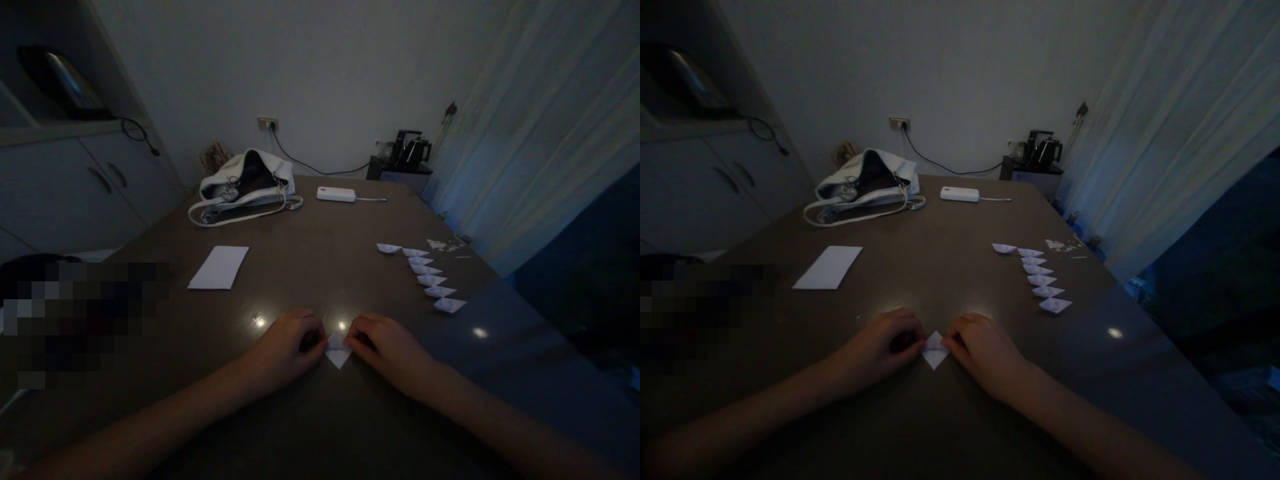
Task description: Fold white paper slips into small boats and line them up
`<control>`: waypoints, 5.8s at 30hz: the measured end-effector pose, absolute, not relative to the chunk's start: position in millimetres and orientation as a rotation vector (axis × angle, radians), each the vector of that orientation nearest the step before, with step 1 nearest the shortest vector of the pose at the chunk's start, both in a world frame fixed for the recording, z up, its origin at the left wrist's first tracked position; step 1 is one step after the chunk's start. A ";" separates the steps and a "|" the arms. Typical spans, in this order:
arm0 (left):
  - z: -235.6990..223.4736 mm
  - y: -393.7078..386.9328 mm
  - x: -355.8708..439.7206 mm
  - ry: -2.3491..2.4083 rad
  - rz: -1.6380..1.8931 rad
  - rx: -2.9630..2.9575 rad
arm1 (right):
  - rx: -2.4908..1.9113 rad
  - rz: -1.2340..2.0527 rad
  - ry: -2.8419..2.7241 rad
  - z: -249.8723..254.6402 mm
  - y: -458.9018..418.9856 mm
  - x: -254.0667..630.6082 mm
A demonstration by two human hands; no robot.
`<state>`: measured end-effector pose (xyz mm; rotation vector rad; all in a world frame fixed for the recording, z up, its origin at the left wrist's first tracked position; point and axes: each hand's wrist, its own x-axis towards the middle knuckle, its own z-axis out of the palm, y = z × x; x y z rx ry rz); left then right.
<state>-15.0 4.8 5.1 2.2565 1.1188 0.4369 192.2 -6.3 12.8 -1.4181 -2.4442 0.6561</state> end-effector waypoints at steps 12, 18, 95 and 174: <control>10.0 4.6 -10.0 1.366 0.331 2.237 | -1.561 0.514 -2.485 13.7 -8.0 189.5; 14.2 5.8 -15.9 1.396 0.305 2.226 | -1.528 0.564 -2.469 15.1 -9.5 190.9; 4.6 5.5 -12.9 1.113 0.545 2.236 | -1.219 0.808 -2.263 14.4 -6.3 196.1; 12.3 4.9 -14.5 1.090 0.442 2.362 | -1.408 0.814 -2.218 12.6 -4.0 191.1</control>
